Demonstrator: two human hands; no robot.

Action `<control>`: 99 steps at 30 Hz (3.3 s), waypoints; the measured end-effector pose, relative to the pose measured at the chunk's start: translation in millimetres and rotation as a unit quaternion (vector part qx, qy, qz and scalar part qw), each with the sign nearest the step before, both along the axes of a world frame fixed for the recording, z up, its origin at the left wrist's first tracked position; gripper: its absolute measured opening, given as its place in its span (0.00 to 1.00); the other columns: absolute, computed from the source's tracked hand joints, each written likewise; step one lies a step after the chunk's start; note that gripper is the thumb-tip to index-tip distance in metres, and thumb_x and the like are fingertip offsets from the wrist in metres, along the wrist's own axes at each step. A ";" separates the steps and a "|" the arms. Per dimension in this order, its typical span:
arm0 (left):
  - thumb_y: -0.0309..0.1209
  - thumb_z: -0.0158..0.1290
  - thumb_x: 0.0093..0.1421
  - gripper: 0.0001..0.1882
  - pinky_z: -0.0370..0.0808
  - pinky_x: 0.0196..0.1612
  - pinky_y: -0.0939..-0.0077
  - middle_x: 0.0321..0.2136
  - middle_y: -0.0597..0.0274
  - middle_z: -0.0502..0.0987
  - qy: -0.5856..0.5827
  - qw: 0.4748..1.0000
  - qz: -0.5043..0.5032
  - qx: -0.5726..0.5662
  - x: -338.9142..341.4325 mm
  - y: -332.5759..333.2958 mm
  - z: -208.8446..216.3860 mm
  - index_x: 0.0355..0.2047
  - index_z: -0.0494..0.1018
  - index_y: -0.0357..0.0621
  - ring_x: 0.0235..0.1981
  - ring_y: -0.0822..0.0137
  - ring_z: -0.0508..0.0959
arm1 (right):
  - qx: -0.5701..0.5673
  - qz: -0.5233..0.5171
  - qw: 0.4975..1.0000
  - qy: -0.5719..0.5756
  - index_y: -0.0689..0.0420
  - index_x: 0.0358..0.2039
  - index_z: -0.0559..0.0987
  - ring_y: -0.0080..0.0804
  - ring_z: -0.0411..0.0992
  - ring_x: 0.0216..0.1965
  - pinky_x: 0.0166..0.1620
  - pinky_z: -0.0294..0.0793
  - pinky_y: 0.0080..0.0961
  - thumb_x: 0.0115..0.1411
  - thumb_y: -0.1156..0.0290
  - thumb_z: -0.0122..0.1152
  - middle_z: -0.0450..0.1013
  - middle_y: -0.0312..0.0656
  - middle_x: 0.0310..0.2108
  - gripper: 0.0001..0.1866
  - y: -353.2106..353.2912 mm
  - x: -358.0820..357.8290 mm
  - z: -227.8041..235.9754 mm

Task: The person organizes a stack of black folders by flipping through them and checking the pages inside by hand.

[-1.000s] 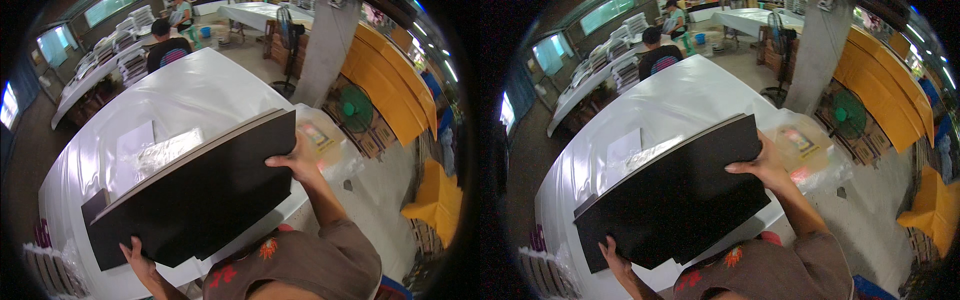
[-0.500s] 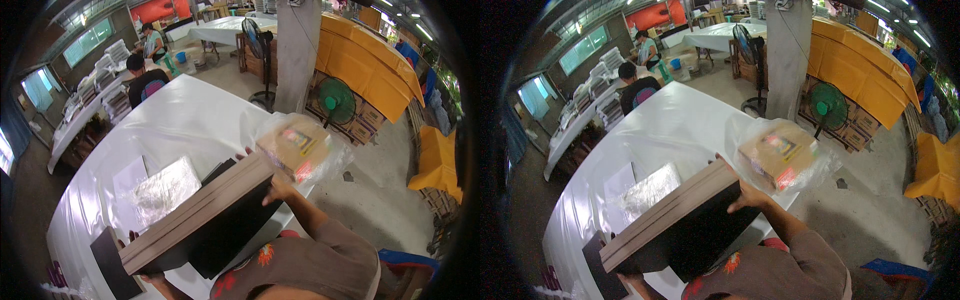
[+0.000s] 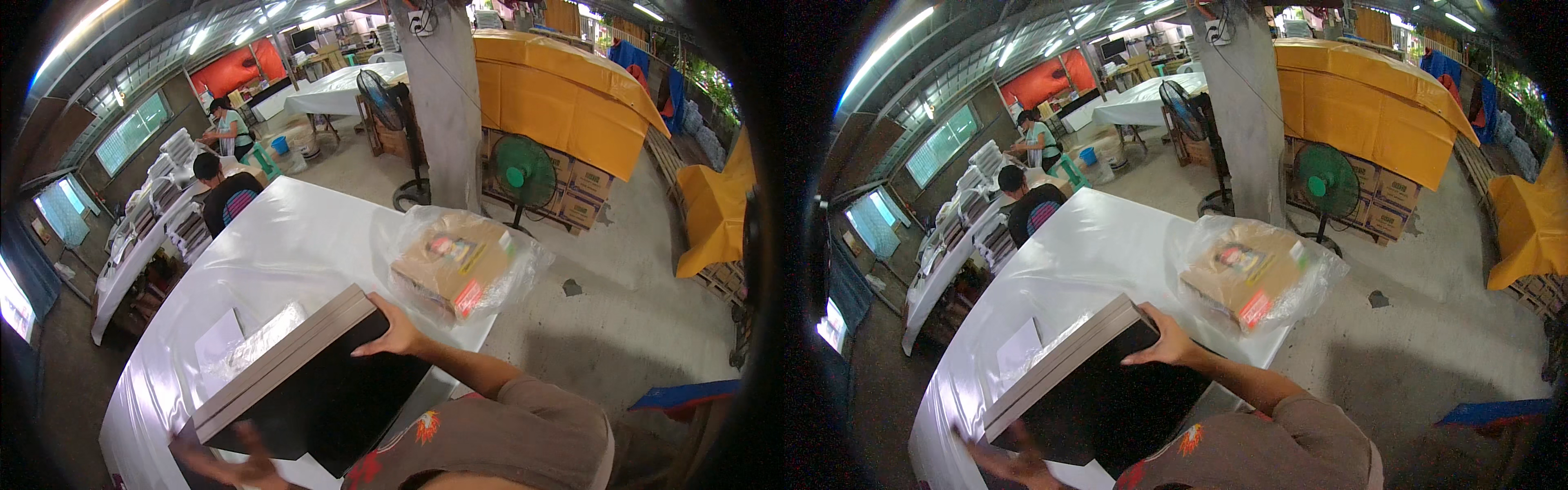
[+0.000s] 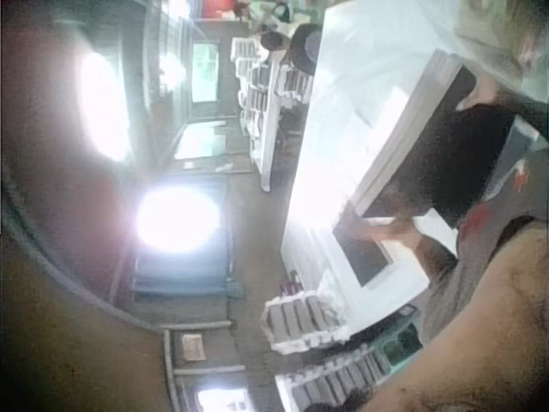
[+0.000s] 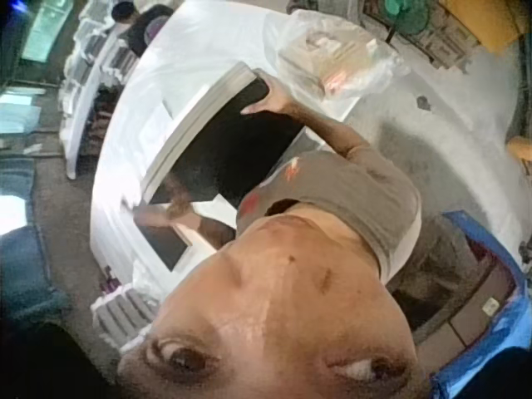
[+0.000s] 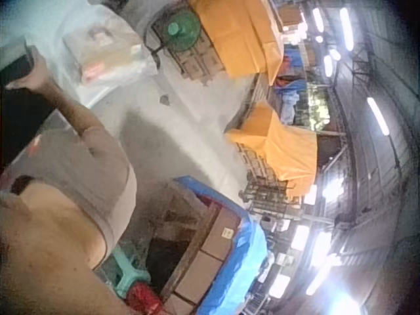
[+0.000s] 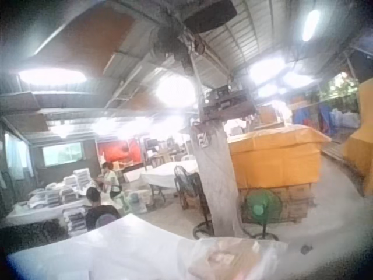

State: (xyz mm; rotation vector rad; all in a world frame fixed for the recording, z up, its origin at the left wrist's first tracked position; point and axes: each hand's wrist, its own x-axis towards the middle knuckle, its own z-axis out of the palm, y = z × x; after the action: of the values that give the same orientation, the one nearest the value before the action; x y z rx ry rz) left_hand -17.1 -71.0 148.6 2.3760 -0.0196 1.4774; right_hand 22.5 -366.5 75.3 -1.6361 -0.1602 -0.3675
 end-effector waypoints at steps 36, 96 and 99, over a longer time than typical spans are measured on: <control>0.57 0.60 0.40 0.45 0.55 0.58 0.54 0.54 0.54 0.67 0.272 0.943 -0.069 0.179 -4.9 -91.9 -6.1 0.54 0.65 0.42 0.59 0.48 0.60 | 0.086 0.562 0.811 0.138 0.57 0.57 0.62 0.29 0.66 0.50 0.50 0.65 0.25 0.56 0.42 0.52 0.67 0.46 0.50 0.38 -68.2 88.2 62.4; 0.36 0.50 0.53 0.10 0.62 0.53 0.63 0.54 0.50 0.68 0.302 0.919 -0.157 0.200 -10.6 -79.3 11.9 0.36 0.73 0.52 0.55 0.53 0.68 | -0.429 0.459 0.777 0.033 0.59 0.51 0.71 0.44 0.69 0.49 0.52 0.66 0.29 0.49 0.58 0.63 0.71 0.50 0.47 0.30 -9.3 103.6 125.2; 0.36 0.50 0.53 0.09 0.62 0.53 0.63 0.53 0.52 0.69 0.275 0.927 -0.143 0.211 -5.9 -80.0 5.9 0.35 0.73 0.53 0.55 0.54 0.67 | -0.463 0.441 0.769 0.017 0.60 0.51 0.71 0.44 0.68 0.50 0.54 0.65 0.31 0.39 0.48 0.69 0.70 0.51 0.47 0.42 -7.7 102.3 129.1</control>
State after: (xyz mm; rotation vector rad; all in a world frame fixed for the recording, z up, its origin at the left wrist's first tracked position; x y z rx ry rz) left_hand -23.0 -151.0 154.5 2.8897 -0.5737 0.6868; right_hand 124.9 -374.2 204.4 -2.2783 -1.1937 0.5823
